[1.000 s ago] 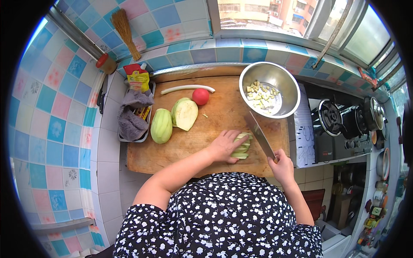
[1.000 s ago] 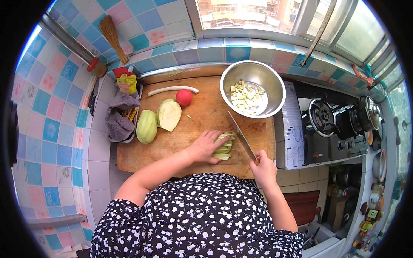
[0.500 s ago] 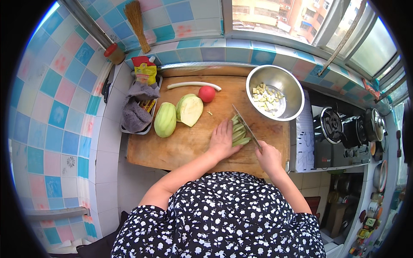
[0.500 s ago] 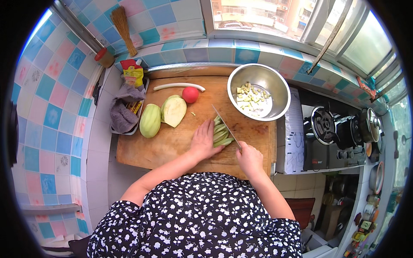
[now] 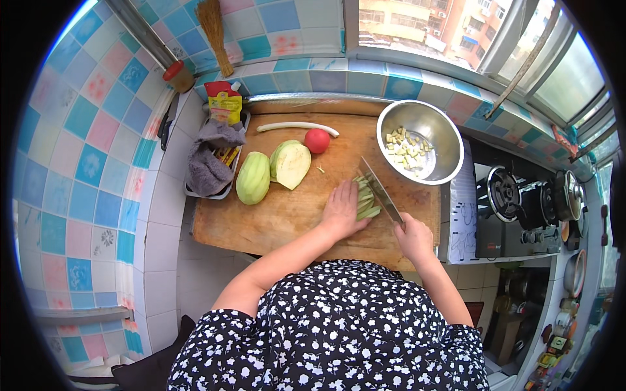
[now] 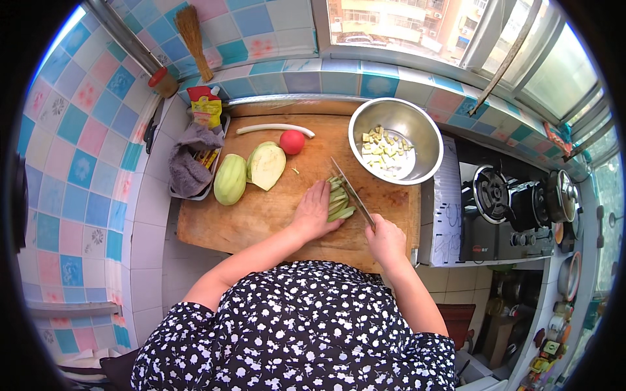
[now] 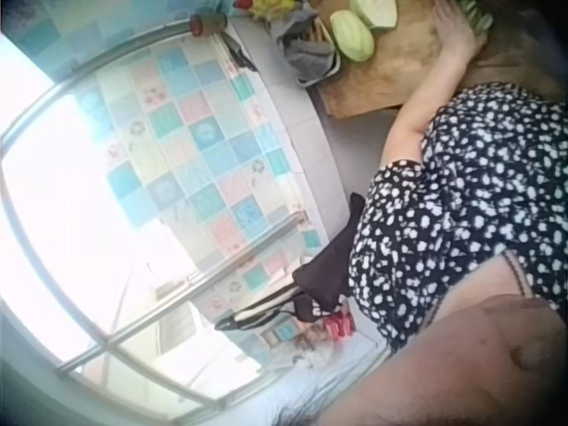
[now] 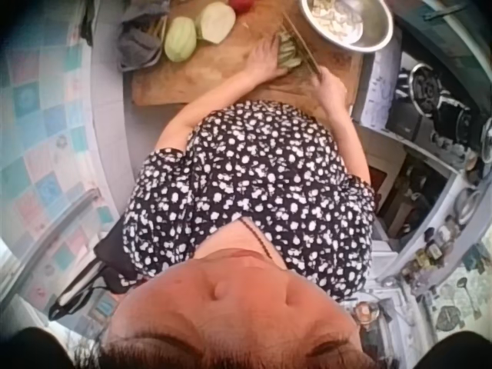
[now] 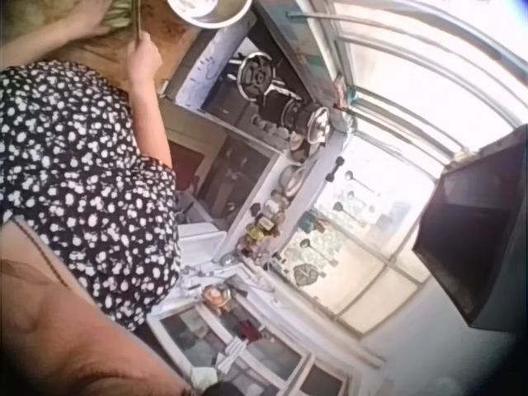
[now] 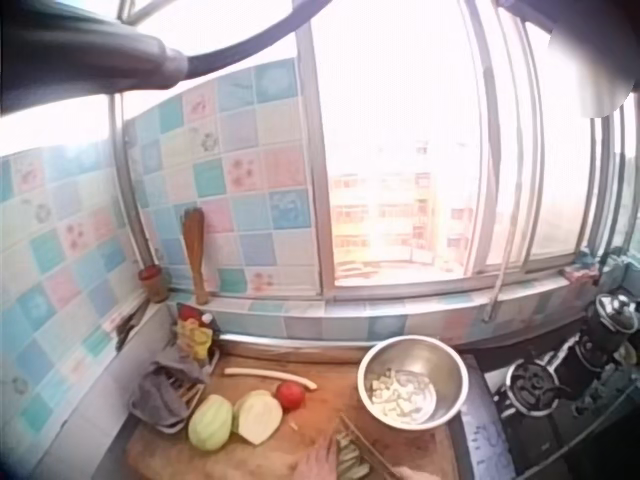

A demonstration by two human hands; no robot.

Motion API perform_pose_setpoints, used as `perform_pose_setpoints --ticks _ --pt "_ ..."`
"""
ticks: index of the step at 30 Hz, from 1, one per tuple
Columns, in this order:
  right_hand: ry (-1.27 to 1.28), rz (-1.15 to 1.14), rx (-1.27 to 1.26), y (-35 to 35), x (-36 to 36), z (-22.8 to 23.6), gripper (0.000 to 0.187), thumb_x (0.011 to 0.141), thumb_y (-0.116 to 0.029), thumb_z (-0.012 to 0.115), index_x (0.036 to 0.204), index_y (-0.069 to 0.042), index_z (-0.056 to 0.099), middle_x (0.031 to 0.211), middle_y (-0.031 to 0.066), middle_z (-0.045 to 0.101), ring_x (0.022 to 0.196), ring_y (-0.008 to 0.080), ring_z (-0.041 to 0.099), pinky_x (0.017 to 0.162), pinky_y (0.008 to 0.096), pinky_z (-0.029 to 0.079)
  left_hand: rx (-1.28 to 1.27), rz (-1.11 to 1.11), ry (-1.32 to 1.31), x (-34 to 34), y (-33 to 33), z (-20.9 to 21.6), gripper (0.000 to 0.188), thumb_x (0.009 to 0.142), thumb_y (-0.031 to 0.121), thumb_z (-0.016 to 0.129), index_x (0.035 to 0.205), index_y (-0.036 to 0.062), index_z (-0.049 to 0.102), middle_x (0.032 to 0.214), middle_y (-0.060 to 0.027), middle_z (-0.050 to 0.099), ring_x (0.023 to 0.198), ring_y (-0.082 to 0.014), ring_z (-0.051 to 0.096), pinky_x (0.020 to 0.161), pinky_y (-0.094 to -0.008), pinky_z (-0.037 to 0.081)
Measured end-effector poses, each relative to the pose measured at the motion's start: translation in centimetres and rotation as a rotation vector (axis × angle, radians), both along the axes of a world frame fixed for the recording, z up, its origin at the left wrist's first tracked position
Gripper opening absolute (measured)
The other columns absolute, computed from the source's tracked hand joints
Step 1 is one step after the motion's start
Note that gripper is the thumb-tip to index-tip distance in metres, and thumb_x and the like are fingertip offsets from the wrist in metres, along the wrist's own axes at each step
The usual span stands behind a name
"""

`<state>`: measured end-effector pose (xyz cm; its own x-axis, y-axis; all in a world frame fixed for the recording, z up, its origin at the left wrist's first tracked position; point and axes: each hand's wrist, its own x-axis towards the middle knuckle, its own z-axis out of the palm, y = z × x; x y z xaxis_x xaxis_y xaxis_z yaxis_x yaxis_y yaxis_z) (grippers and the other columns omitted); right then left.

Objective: The person slices a light green vegetable into thin strips and then dices them into small cubes on a wooden cutting board. The diced pieces are transferred into a metal bowl. The person repeats this process with additional pieces of the same vegetable.

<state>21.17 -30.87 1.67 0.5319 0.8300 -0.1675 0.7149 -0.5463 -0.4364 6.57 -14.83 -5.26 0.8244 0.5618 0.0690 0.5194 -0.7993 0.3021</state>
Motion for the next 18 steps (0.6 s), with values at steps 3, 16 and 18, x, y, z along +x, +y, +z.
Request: perform_pose_setpoints --ticks 3,16,18 --pt "0.073 -0.059 -0.003 -0.3 0.1 1.7 0.026 0.094 -0.027 0.059 0.113 -0.011 0.065 0.092 0.0166 0.070 0.087 0.0379 0.067 0.076 0.0494 0.051 0.042 0.015 0.043 -0.4 -0.4 0.1 0.114 0.075 0.059 0.073 0.150 -0.0085 0.021 0.154 -0.0278 0.027 0.146 -0.0380 0.024 0.119 -0.0499 0.023" --pt "0.067 -0.018 -0.075 0.6 -3.6 2.3 0.022 0.097 -0.025 0.054 0.104 -0.005 0.060 0.086 0.0191 0.069 0.084 0.0406 0.067 0.076 0.0520 0.051 0.033 -0.002 0.085 -2.2 -0.2 -0.4 0.109 0.079 0.062 0.067 0.147 -0.0119 0.025 0.149 -0.0255 0.036 0.140 -0.0365 0.034 0.117 -0.0467 0.026" --pt "0.031 -0.007 -0.126 1.0 -3.9 2.3 0.021 0.097 -0.024 0.052 0.102 -0.004 0.058 0.086 0.0204 0.069 0.083 0.0415 0.067 0.076 0.0530 0.051 0.049 -0.012 0.079 -2.1 -0.1 -0.7 0.108 0.080 0.062 0.067 0.147 -0.0121 0.027 0.148 -0.0256 0.037 0.138 -0.0368 0.035 0.117 -0.0463 0.026"
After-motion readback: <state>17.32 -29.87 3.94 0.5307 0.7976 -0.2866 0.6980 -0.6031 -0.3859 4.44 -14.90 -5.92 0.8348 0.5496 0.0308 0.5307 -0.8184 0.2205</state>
